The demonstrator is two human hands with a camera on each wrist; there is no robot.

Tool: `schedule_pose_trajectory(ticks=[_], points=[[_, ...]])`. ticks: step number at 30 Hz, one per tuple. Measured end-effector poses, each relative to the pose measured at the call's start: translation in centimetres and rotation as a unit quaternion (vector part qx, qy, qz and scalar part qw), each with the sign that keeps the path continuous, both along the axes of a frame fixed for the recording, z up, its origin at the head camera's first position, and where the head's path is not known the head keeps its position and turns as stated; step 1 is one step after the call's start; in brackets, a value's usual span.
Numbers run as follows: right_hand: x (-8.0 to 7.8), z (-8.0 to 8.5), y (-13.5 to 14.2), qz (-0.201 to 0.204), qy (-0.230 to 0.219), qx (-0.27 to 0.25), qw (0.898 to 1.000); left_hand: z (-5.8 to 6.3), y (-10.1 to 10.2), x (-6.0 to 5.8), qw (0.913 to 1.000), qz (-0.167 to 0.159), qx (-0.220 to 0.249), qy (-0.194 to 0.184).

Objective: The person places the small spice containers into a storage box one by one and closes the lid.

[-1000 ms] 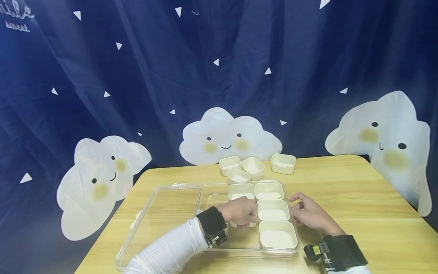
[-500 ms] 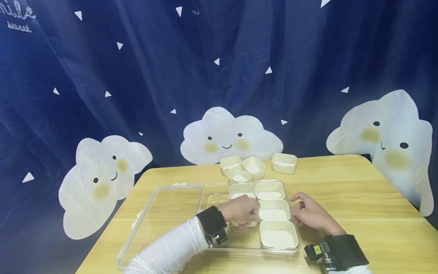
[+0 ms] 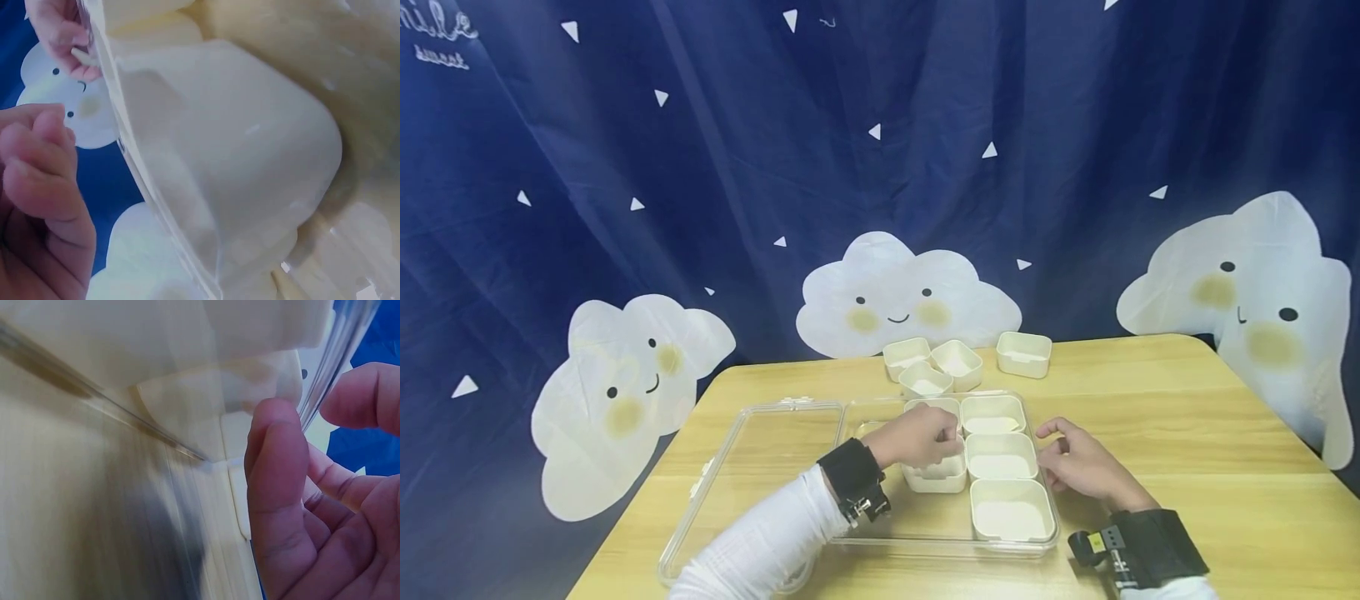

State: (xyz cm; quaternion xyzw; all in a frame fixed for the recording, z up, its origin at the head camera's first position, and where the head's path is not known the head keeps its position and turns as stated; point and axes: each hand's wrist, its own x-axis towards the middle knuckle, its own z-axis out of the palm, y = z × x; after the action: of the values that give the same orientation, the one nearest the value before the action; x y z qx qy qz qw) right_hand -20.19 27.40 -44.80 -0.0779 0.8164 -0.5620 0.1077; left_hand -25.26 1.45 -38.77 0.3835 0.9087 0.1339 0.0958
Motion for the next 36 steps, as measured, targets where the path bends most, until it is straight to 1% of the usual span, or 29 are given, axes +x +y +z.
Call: schedule_pose_trajectory(ticks=[3,5,8,11,12,15,18,22,25,27,29,33,36], points=[[-0.1,0.0,0.2,0.000,0.000,-0.001,1.000,0.4,-0.3,-0.7,0.9997,0.008,0.023,0.005],[-0.2,0.0,0.2,0.000,0.002,0.000,1.000,0.6,-0.5,-1.2,0.9989,0.020,0.041,-0.002],[-0.2,0.0,0.3,0.001,0.005,0.000,1.000,0.7,-1.0,-1.9,0.9954,0.051,0.077,-0.024],[-0.2,0.0,0.3,0.000,0.004,-0.004,1.000,0.4,-1.7,-2.9,0.9873,0.091,0.119,-0.051],[-0.2,0.0,0.3,0.001,0.003,-0.005,1.000,0.3,-2.0,-3.3,0.9848,0.103,0.128,-0.054],[-0.2,-0.1,0.3,0.005,0.000,-0.010,1.000,0.0,-2.9,-4.3,0.9751,0.140,0.158,-0.069],[-0.3,-0.2,0.4,0.009,0.001,-0.010,1.000,-0.2,-3.6,-5.2,0.9655,0.172,0.182,-0.071],[-0.2,-0.1,0.5,0.007,0.003,-0.007,1.000,-0.3,-4.2,-6.2,0.9480,0.212,0.221,-0.088],[-0.1,-0.1,0.5,0.004,0.002,-0.006,1.000,-0.5,-4.5,-6.8,0.9319,0.240,0.249,-0.108],[-0.1,-0.1,0.5,0.003,0.002,-0.006,1.000,-0.7,-4.7,-7.2,0.9250,0.258,0.258,-0.106],[-0.1,-0.1,0.4,0.004,0.002,-0.007,1.000,-0.9,-5.0,-7.5,0.9210,0.272,0.262,-0.096],[-0.2,-0.2,0.3,0.004,-0.002,-0.010,1.000,-1.3,-5.5,-8.2,0.9193,0.290,0.256,-0.072],[-0.2,-0.2,0.3,0.002,-0.004,-0.008,1.000,-1.5,-5.7,-8.7,0.9245,0.298,0.234,-0.045]])
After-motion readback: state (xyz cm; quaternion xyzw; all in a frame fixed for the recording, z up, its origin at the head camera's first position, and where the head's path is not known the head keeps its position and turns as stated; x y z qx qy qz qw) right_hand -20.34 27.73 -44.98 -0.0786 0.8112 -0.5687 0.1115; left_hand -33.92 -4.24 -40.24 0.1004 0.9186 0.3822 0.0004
